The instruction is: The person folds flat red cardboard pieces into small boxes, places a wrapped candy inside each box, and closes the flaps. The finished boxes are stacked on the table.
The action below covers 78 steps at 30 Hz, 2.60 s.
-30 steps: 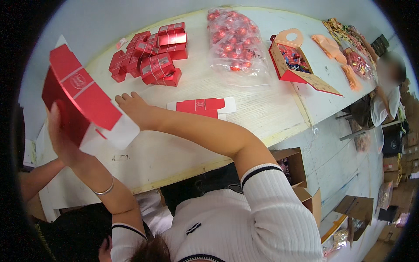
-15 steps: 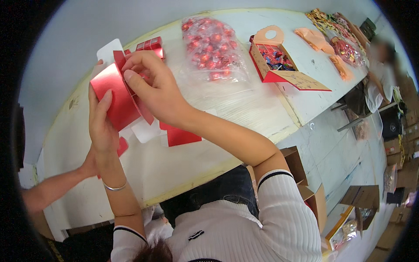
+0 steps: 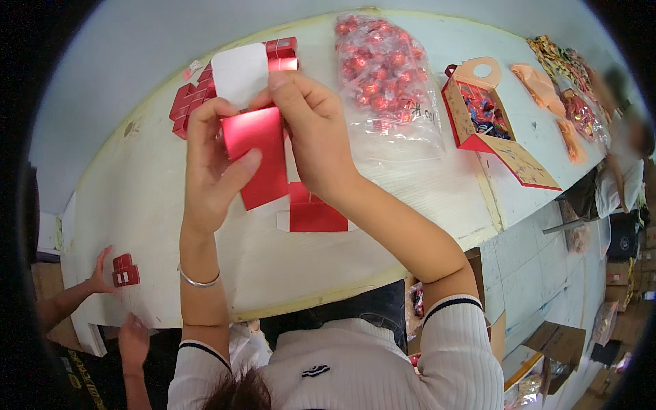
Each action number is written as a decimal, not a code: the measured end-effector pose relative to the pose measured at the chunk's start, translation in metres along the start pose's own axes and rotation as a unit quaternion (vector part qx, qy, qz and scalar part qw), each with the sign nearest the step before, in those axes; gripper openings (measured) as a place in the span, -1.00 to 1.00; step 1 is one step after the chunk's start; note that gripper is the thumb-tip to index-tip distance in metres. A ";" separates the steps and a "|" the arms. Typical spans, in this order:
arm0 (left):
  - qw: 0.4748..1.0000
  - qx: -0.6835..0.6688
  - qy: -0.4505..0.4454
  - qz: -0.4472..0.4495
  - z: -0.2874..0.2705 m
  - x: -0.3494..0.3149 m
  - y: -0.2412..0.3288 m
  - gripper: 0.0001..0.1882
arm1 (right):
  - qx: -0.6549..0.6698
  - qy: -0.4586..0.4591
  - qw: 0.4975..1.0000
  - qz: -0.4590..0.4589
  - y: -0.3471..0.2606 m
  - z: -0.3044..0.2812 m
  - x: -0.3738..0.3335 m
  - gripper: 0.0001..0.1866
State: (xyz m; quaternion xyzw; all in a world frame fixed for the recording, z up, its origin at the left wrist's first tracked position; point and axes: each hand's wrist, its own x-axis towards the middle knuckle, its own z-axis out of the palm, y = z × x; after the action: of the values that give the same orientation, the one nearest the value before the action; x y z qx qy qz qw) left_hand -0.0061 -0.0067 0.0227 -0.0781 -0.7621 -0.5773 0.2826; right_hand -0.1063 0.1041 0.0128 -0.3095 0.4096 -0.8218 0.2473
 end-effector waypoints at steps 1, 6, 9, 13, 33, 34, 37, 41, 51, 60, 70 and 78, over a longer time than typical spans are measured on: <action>1.000 0.023 -0.009 0.015 0.000 0.000 -0.005 -0.62 | 0.026 0.030 0.999 -0.005 0.004 0.006 -0.001 -0.77; 0.999 0.042 -0.011 0.006 -0.002 0.003 -0.015 -0.63 | 0.122 0.043 0.991 0.031 -0.008 0.014 0.004 -0.78; 0.996 -0.022 0.067 0.048 0.006 0.005 -0.025 -0.54 | 0.113 -0.006 0.993 0.041 -0.005 0.004 0.007 -0.73; 0.997 -0.038 0.058 0.025 0.004 0.005 -0.023 -0.42 | 0.108 -0.058 0.992 0.002 -0.003 0.001 0.009 -0.75; 0.995 -0.074 0.060 -0.010 0.006 0.003 -0.011 -0.42 | -0.158 -0.005 0.983 -0.096 -0.003 0.004 0.011 -0.85; 0.995 -0.080 0.061 -0.012 0.006 0.002 -0.012 -0.43 | -0.180 -0.009 0.979 -0.100 -0.002 0.003 0.010 -0.85; 0.997 -0.005 0.078 0.009 0.004 0.003 -0.013 -0.46 | -0.211 -0.034 0.970 -0.115 0.000 0.005 0.008 -0.84; 0.986 -0.049 0.156 -0.026 0.005 0.007 -0.005 -0.59 | -0.152 -0.091 0.974 -0.144 0.007 0.012 0.005 -0.79; 0.886 -0.350 0.231 -0.200 -0.014 0.011 -0.004 -0.71 | -0.165 -0.081 0.974 -0.136 0.012 0.006 0.012 -0.73; 0.820 -0.457 0.285 -0.193 -0.066 0.005 -0.025 -0.59 | -0.582 -0.209 0.778 0.112 -0.039 -0.017 -0.023 -0.78; 0.745 -0.627 0.110 -0.201 -0.056 0.005 -0.036 -0.62 | -0.785 0.061 0.599 -0.144 0.018 -0.170 -0.029 -0.76; 0.727 -0.643 0.112 -0.216 -0.057 0.001 -0.032 -0.63 | -0.815 0.026 0.567 -0.117 0.023 -0.156 -0.024 -0.65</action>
State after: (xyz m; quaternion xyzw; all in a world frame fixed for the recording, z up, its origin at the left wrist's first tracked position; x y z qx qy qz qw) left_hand -0.0013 -0.0696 0.0062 -0.0088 -0.1679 -0.9789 0.1161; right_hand -0.1974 0.1889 -0.0871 -0.4033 0.8724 -0.1692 -0.2184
